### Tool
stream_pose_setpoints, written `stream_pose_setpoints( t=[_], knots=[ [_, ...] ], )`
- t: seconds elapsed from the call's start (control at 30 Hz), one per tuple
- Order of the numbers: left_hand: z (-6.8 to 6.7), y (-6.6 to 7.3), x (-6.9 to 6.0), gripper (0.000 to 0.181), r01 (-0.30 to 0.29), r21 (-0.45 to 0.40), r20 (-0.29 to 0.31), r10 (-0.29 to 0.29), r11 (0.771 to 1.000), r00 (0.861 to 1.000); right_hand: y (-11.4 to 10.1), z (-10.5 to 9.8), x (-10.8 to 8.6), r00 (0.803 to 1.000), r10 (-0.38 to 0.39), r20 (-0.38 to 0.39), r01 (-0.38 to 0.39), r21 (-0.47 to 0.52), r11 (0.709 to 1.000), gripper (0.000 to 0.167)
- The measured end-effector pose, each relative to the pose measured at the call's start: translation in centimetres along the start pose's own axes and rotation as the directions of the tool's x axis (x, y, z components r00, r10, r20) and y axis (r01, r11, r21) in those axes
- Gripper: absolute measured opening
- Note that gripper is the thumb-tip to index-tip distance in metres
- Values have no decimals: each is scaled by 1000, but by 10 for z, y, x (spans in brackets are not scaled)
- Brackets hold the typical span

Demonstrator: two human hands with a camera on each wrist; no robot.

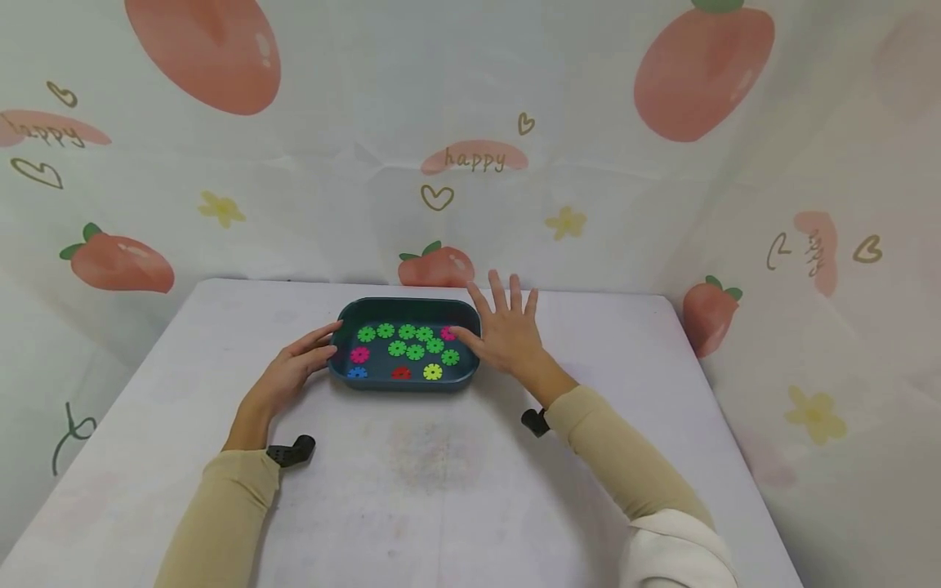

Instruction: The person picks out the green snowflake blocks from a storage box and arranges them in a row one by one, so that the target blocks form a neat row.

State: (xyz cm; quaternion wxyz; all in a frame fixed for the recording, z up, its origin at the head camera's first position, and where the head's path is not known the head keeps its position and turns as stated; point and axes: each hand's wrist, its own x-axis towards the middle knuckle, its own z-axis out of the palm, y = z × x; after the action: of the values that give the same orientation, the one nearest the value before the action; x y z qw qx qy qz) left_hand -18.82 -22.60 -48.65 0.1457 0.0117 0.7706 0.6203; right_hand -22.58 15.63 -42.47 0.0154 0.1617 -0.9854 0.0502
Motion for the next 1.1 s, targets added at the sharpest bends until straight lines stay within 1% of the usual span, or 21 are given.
stream_pose_setpoints(
  t=[0.2, 0.4, 0.6, 0.87, 1.1],
  knots=[
    [0, -3, 1, 60, -3, -3, 4, 3, 1000, 1000, -10, -1, 4, 1000, -13, -10, 13, 19, 1000, 87],
    [0, -2, 0, 58, -5, 3, 0, 5, 1000, 1000, -21, -3, 7, 999, -40, -10, 40, 37, 998, 87],
    [0, -1, -1, 57, -11, -1, -6, 11, 1000, 1000, -35, -4, 11, 998, -58, 10, 58, 32, 998, 86],
    [1, 0, -1, 59, -12, 7, 0, 12, 1000, 1000, -52, 1, 15, 995, -91, 28, 89, 58, 994, 85],
    [1, 2, -2, 59, -18, 7, -3, 18, 1000, 1000, -68, -2, 17, 991, -128, 36, 125, 76, 989, 83]
  ],
)
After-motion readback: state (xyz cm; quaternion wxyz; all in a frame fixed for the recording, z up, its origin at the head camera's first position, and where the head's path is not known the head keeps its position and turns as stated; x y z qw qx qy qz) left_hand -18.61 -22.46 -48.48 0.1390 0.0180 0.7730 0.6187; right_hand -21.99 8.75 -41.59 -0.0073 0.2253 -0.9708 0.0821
